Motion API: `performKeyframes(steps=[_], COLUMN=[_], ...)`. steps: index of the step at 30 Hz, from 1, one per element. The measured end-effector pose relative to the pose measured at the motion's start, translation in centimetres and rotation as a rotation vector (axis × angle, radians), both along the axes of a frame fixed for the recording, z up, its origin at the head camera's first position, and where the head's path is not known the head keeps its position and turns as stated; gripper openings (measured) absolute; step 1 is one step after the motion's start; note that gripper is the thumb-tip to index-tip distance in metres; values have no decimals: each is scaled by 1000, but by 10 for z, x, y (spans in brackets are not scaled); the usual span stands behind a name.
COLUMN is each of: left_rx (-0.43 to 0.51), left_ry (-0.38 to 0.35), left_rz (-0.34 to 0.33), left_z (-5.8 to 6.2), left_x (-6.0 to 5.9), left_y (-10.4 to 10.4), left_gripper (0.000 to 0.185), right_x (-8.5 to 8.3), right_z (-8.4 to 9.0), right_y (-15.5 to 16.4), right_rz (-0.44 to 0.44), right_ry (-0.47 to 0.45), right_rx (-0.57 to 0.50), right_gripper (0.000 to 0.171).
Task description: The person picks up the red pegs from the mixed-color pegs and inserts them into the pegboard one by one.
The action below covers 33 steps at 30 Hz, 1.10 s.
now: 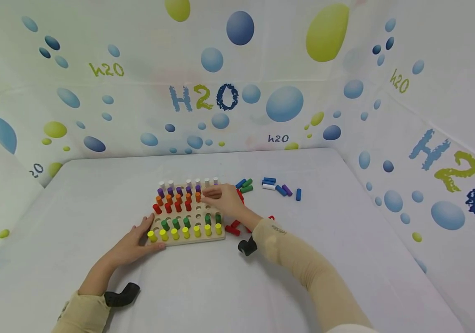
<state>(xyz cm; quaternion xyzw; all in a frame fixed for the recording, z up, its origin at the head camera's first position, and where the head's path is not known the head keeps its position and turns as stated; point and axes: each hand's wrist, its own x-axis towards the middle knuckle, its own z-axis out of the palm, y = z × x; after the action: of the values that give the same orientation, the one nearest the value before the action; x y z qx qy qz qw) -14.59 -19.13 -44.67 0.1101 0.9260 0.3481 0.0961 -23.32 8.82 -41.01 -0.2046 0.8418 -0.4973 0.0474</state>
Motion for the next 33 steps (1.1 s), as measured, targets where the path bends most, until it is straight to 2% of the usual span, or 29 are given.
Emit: performKeyframes(steps=[7,15,22,27,33], left_rx=[4,2,4,6,0], left_ry=[3,11,16,18,9], left_rz=[-3,-16,-15,-17,-13], left_z=[1,2,3,3,3], left_x=[0,0,1,1,1], left_y=[-1,0,-1,-1,0], left_gripper=[102,102,101,102,101], right_x=[-8,-6,-8,-8,-7], right_z=[-6,-2,-5,-7,-8], right_y=[20,38,49,52,54], right_rz=[-24,-65,-74,-61,5], right_ry=[23,-5,-5,-8,32], right_rx=[-19,2,46,106,191], right_gripper=[32,31,30,29,27])
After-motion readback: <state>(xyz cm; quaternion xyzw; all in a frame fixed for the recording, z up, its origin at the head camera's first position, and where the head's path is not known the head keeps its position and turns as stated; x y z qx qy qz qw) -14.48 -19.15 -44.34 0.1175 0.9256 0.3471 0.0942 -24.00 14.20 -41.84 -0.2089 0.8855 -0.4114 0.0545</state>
